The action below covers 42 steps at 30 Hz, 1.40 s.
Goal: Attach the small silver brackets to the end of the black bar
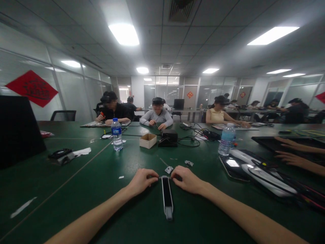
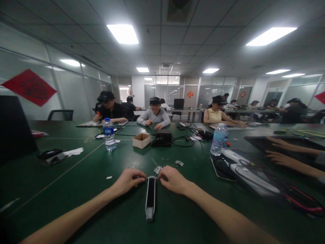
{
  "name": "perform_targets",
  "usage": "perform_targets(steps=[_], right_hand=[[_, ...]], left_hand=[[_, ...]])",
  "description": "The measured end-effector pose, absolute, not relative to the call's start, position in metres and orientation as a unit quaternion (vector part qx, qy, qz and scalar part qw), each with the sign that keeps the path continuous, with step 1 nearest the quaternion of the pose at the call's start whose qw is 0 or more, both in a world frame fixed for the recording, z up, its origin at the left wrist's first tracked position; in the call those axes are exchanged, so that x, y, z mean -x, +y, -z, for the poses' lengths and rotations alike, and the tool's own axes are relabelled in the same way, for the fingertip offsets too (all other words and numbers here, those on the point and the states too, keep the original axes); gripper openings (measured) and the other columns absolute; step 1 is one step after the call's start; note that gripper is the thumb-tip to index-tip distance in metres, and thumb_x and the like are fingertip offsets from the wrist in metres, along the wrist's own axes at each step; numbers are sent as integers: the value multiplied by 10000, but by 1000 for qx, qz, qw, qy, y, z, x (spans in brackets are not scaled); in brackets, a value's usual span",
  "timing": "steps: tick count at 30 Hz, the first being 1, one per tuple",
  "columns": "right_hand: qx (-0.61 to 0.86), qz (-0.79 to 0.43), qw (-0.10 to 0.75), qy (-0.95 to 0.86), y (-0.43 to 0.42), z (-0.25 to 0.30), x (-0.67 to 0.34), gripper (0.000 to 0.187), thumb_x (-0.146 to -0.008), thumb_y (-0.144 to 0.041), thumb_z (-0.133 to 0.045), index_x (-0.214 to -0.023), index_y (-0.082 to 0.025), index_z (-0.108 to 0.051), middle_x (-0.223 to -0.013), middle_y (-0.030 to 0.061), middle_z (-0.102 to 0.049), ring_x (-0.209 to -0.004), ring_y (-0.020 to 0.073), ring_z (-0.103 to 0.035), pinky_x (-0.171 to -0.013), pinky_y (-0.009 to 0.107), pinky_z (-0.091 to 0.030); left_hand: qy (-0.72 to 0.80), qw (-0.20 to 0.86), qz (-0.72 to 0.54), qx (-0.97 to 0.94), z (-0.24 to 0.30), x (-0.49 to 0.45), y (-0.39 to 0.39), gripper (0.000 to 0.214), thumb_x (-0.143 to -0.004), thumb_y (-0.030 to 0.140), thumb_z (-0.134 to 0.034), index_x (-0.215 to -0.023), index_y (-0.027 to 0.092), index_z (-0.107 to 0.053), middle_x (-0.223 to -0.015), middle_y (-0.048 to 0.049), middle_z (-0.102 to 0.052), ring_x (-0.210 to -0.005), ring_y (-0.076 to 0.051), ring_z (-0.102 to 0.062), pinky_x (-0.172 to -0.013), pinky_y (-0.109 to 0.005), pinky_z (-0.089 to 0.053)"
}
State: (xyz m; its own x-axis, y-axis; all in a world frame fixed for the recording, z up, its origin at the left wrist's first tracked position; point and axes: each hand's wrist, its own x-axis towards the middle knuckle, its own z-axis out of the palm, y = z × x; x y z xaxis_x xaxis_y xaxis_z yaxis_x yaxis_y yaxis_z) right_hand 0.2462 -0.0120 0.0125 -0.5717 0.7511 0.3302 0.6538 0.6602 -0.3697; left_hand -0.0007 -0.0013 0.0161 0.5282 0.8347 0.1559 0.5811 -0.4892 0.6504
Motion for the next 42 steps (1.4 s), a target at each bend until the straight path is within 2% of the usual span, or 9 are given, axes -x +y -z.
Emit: perform_targets(steps=[10,14,17,21,26,30,35,42], right_hand=[[410,-84,284,-863,-8,2,-239,112,-756,-42,-631,-766,-149,-664,-785,38,-644,-754,163,-586,-706,276,-485],[408,-75,276,-867,-8,1,-239,116,-771,-57,-625,-794,-161,-671,-812,39,-656,-771,165,-597,-720,279,-494],[403,-53,253,-878,-8,-3,-242,122,-809,-74,-609,-857,-161,-680,-873,62,-666,-827,183,-610,-761,302,-506],[400,-16,258,-879,-7,-9,-248,149,-880,-105,-556,-973,-152,-663,-956,92,-662,-906,206,-606,-816,343,-513],[363,-13,308,-880,-9,-9,-247,139,-929,-136,-517,-996,-170,-633,-980,81,-645,-922,196,-596,-829,346,-515],[315,-24,340,-886,-17,-8,-239,106,-945,-162,-508,-970,-170,-611,-945,70,-627,-898,184,-586,-801,326,-511],[267,-36,361,-893,-28,-9,-230,101,-956,-205,-514,-953,-171,-609,-915,66,-624,-881,182,-575,-781,317,-502],[259,-33,380,-887,-27,-5,-229,134,-961,-258,-522,-919,-171,-614,-848,59,-625,-829,182,-579,-734,301,-488]], left_hand=[[449,301,-243,-806,-9,-6,0,299,-834,382,-591,-919,141,-746,-601,10,-633,-491,-124,-542,-566,-229,-441],[444,306,-247,-805,-7,-8,0,296,-831,375,-595,-929,132,-733,-702,-14,-684,-512,-126,-562,-553,-231,-446],[433,309,-245,-811,-6,-6,1,263,-821,331,-617,-987,145,-704,-853,-29,-721,-608,-142,-610,-578,-233,-469],[416,234,-229,-848,-7,-1,3,255,-795,260,-669,-1042,195,-678,-971,-10,-716,-776,-161,-625,-705,-251,-480],[408,157,-231,-869,-11,3,2,326,-791,273,-702,-1101,196,-635,-1026,-27,-663,-726,-145,-597,-696,-264,-469],[377,121,-257,-882,-13,-3,-7,292,-822,276,-689,-1093,187,-628,-985,-33,-641,-734,-144,-578,-698,-258,-463],[350,177,-293,-872,-16,-13,-23,120,-877,261,-630,-965,181,-642,-867,0,-668,-698,-128,-573,-688,-235,-464],[363,230,-289,-855,-20,-14,-28,122,-873,269,-644,-933,170,-682,-848,-2,-682,-705,-129,-574,-675,-224,-458]])
